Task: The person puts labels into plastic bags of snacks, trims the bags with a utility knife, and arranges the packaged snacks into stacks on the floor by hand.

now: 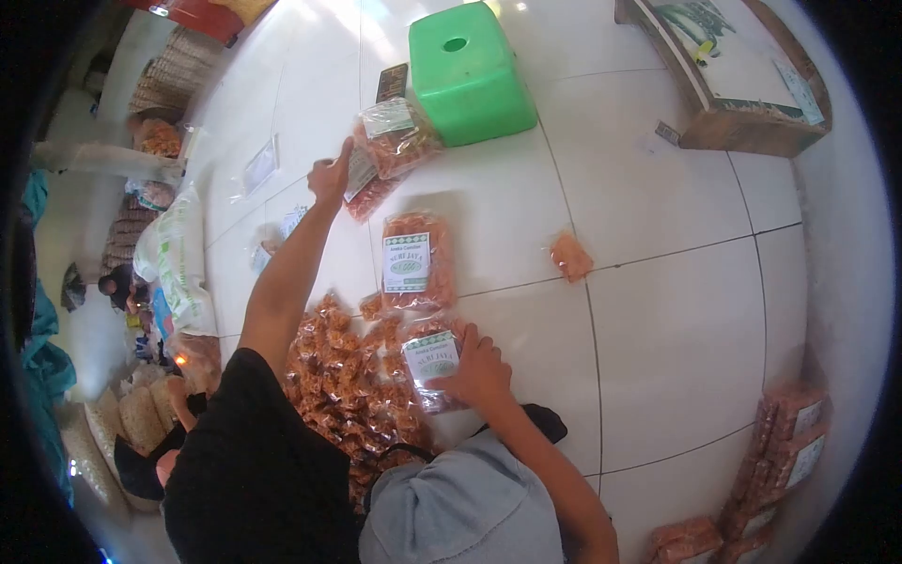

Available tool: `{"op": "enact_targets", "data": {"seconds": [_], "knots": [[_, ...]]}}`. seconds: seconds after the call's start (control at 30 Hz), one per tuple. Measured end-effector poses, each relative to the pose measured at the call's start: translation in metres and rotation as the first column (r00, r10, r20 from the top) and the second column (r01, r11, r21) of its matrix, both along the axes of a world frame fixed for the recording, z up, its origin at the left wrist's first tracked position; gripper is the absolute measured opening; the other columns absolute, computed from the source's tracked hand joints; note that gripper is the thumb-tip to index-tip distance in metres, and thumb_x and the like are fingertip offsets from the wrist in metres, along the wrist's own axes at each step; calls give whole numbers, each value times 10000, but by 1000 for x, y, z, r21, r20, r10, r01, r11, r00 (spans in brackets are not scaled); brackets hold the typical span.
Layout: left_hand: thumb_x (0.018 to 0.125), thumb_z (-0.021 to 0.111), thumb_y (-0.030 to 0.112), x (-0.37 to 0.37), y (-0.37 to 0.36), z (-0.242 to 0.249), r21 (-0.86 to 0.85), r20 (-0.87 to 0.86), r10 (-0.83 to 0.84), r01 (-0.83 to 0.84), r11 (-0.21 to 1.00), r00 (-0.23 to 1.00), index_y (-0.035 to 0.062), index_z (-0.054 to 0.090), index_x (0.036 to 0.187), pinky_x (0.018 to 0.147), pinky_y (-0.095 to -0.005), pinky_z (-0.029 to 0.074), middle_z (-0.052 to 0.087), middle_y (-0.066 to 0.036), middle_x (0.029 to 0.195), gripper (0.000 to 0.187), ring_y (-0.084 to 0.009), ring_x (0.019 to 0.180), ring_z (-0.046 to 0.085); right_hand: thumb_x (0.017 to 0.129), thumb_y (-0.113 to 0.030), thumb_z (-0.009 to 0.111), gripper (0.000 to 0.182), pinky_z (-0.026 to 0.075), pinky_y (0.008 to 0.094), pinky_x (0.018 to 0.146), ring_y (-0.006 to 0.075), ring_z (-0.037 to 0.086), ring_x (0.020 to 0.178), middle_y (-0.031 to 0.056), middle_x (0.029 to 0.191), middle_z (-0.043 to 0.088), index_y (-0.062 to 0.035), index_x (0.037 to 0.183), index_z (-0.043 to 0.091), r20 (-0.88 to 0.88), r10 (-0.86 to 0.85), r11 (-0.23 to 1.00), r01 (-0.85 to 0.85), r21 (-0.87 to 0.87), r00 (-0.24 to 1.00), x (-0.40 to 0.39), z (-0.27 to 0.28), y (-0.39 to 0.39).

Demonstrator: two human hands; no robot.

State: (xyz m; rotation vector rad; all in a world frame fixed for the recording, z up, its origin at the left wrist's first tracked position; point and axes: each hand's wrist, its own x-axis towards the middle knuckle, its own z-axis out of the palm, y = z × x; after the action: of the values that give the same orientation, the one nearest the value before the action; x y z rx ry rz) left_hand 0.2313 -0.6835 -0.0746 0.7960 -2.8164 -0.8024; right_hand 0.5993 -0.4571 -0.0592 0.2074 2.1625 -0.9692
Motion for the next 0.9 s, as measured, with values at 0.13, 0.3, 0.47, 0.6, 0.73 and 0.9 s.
{"op": "enact_targets", "data": {"seconds": [0.13,0.3,0.47,0.6,0.73,0.9], "knots": [[561,636,837,-10,74,19,-122,285,-114,154,981,952,9,571,1269,1078,-541,256,359,-278,1398,1091,-387,1357,271,544,-466,874,1086,469,459,919,369,489,1171,243,1192,526,33,1357,355,-95,-262,964,255,-80,960,29,-27,-8],[563,682,743,-30,79,12,-39,415,-102,129,991,904,32,568,1287,1092,-518,231,292,-261,1445,1022,-377,1384,207,547,-406,890,759,507,357,759,267,615,898,163,964,610,31,1064,548,40,-491,837,484,-256,870,47,-43,8],[574,686,692,-36,46,4,53,400,-123,111,992,908,17,569,1277,1083,-427,292,446,-241,1362,982,-352,1309,377,596,-322,890,582,501,301,699,184,617,796,111,885,627,3,959,570,130,-572,748,580,-322,810,59,-47,32],[588,721,637,-34,5,-14,322,304,-207,104,941,930,-4,571,1266,1018,-391,384,569,-212,1226,946,-326,1177,522,661,-308,859,589,516,330,732,190,618,825,89,932,636,37,1025,549,258,-601,589,638,-496,756,63,-72,42],[715,714,484,-24,-31,-14,660,-25,-212,175,731,977,14,587,1187,886,-363,476,639,-144,1118,678,-263,1032,611,726,-246,821,598,518,324,832,196,620,945,88,1029,630,41,1156,520,425,-604,299,687,-663,674,23,-38,50],[870,607,334,-1,-72,1,976,-40,-380,118,184,924,65,571,1149,844,-335,515,640,-44,1034,389,-205,919,641,747,-202,795,754,474,321,950,232,566,1113,170,1232,556,57,1334,401,279,-679,263,579,-771,679,-80,-34,17]]}}
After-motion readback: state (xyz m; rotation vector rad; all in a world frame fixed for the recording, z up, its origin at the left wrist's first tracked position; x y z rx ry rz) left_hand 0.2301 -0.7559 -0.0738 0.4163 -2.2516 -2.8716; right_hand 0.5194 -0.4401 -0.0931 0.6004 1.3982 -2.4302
